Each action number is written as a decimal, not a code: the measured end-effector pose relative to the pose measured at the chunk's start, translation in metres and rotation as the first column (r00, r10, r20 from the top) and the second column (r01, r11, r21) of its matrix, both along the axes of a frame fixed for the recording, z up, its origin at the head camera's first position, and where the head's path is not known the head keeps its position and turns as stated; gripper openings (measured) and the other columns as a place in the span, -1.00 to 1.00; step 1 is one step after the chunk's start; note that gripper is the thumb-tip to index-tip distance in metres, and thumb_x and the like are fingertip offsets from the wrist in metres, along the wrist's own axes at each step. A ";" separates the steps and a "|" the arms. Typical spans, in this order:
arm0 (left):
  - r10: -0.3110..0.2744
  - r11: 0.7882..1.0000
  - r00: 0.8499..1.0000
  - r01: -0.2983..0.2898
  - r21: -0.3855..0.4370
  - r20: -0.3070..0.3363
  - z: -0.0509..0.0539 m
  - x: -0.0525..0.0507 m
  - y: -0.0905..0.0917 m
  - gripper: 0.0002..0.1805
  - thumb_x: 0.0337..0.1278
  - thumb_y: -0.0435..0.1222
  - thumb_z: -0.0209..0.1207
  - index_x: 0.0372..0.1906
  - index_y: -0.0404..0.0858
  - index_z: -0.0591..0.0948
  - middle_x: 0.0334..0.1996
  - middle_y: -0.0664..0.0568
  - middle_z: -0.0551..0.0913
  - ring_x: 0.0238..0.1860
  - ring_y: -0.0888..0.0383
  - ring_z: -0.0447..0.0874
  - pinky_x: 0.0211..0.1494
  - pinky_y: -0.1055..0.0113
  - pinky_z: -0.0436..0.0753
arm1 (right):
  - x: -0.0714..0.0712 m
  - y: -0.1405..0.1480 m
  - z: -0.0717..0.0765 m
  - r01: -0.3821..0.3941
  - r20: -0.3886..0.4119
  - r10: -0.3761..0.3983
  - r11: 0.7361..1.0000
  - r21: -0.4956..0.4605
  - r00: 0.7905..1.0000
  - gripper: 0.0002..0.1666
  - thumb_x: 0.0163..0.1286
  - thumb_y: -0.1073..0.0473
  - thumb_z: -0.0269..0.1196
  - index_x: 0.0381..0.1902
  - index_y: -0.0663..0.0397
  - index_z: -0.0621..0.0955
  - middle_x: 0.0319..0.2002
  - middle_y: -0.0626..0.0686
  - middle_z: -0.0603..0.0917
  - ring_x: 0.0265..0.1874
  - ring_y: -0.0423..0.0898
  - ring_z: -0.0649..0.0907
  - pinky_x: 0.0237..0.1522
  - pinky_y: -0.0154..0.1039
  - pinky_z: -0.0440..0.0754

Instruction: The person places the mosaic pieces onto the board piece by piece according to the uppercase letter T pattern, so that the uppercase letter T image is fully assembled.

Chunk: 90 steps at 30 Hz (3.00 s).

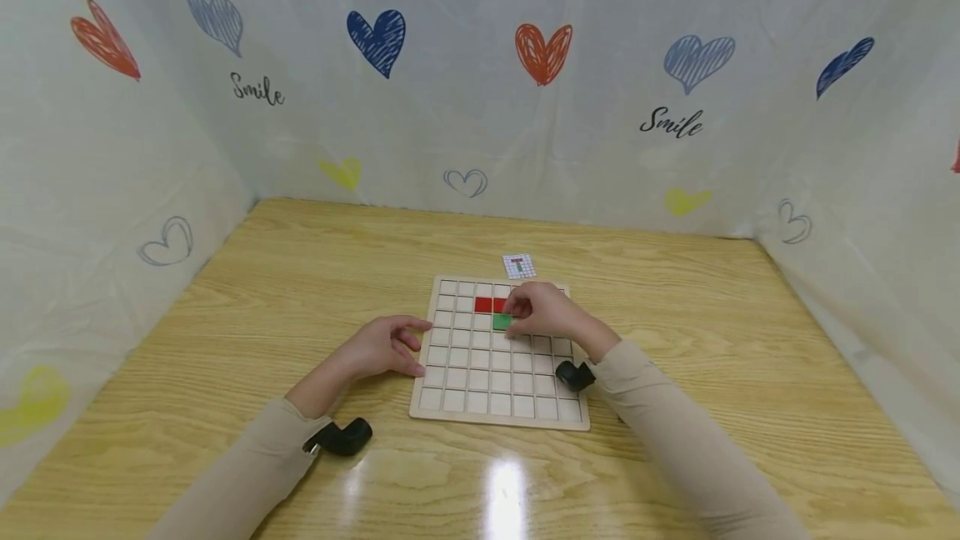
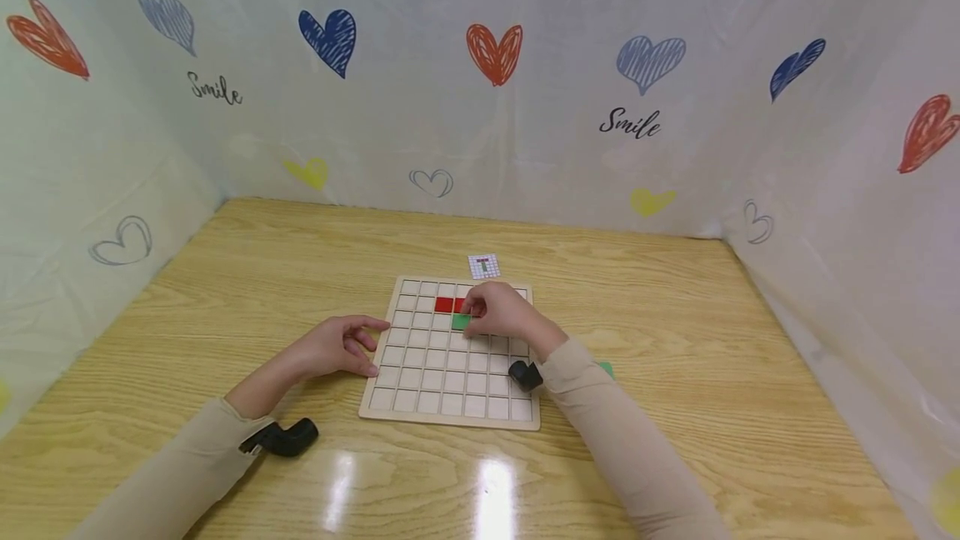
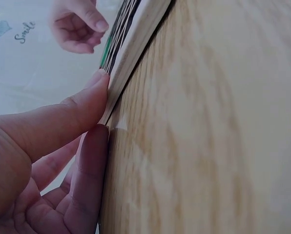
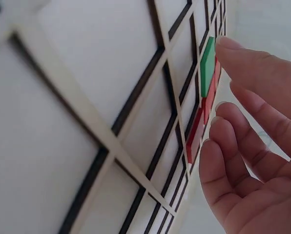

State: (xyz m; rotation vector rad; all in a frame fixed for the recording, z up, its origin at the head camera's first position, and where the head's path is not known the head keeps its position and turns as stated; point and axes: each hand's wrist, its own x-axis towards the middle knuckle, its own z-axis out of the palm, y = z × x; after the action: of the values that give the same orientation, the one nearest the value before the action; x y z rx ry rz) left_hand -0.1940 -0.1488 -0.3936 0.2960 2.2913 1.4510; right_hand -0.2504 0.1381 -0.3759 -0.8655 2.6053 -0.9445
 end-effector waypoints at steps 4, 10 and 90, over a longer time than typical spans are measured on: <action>0.006 1.000 1.000 -0.006 -0.002 0.000 -0.001 0.000 0.000 -0.28 -0.23 -0.47 0.42 0.19 -0.40 0.44 -0.29 -0.10 0.49 -0.40 0.14 0.55 -0.29 0.30 0.57 | 0.007 0.006 0.004 0.004 -0.027 -0.005 1.000 -0.012 1.000 -0.72 0.02 0.26 0.46 -0.31 0.19 0.63 -0.39 0.01 0.58 -0.40 -0.13 0.51 -0.30 -0.27 0.51; 0.011 1.000 1.000 -0.011 -0.001 0.005 -0.001 0.000 0.001 -0.27 -0.23 -0.48 0.42 0.20 -0.40 0.43 -0.30 -0.11 0.48 -0.40 0.14 0.56 -0.29 0.30 0.58 | 0.021 0.015 0.010 0.020 -0.015 -0.021 0.999 -0.044 1.000 -0.72 0.04 0.27 0.43 -0.26 0.18 0.63 -0.32 0.00 0.59 -0.33 -0.12 0.51 -0.23 -0.23 0.51; 0.014 1.000 1.000 -0.015 -0.024 -0.015 -0.003 0.000 0.001 -0.27 -0.24 -0.45 0.43 0.19 -0.39 0.44 -0.29 -0.10 0.49 -0.40 0.14 0.57 -0.28 0.30 0.58 | 0.088 0.172 -0.006 0.152 -0.227 -0.138 0.987 0.047 0.964 -0.67 0.00 0.28 0.46 -0.24 0.13 0.63 -0.29 -0.07 0.57 -0.33 -0.16 0.53 -0.26 -0.24 0.53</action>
State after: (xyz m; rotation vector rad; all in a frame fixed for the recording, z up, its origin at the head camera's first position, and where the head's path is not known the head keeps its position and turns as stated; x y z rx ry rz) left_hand -0.1941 -0.1477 -0.3969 0.2849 2.3259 1.4317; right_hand -0.1626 0.3098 -0.3821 -0.8156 2.9082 -0.8361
